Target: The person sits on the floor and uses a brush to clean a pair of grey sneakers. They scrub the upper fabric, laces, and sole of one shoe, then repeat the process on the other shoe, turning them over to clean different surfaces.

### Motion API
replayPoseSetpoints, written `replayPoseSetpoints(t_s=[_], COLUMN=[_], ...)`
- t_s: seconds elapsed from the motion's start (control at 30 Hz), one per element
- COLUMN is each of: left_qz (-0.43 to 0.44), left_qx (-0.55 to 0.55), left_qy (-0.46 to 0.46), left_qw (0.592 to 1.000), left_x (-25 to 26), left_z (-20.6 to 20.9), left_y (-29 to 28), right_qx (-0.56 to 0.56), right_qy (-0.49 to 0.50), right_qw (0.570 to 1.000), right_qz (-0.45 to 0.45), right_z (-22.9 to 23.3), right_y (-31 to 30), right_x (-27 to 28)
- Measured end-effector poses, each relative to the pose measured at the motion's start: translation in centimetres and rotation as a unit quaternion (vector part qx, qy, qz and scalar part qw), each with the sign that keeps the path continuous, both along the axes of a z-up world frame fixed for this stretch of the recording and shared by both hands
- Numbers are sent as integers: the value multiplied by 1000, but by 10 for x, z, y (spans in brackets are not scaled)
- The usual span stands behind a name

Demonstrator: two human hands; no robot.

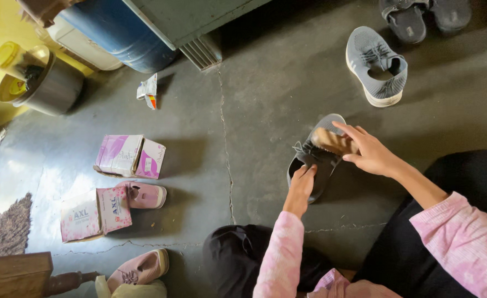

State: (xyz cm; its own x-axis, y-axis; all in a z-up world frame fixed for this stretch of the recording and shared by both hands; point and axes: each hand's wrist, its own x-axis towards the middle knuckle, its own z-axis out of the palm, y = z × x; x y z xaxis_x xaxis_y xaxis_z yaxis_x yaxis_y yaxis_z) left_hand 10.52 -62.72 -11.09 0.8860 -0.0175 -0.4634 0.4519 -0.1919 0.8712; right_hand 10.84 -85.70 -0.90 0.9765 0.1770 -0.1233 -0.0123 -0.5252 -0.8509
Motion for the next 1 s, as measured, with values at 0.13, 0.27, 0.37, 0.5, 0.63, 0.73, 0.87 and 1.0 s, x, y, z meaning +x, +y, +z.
replayPoseSetpoints(t_s=[0.13, 0.27, 0.37, 0.5, 0.63, 0.73, 0.87, 1.0], left_qz=[-5, -6, -44, -62, -66, -62, -60, -49], left_qx=[-65, -238, -381, -446, -520, -558, -553, -557], left_qy=[-52, 47, 55, 72, 79, 81, 94, 92], left_qw=[997, 970, 922, 890, 848, 823, 826, 824], left_x=[-33, -43, -31, -37, -38, -38, -35, -35], left_z=[-14, 2, 34, 72, 78, 76, 76, 72], left_y=[36, 58, 56, 65, 68, 73, 75, 74], right_qx=[-112, -95, -90, -82, -98, -173, -180, -196], right_qy=[-181, -191, -217, -237, -189, -269, -375, -332], right_qw=[974, 974, 971, 968, 976, 939, 890, 914], right_qz=[81, 70, 45, 25, 51, 127, 188, 126], right_z=[7, 4, 2, 2, -3, -12, -13, -10], right_y=[0, 12, 17, 19, 22, 38, 45, 44], right_x=[2, 4, 12, 21, 15, 2, 5, 2])
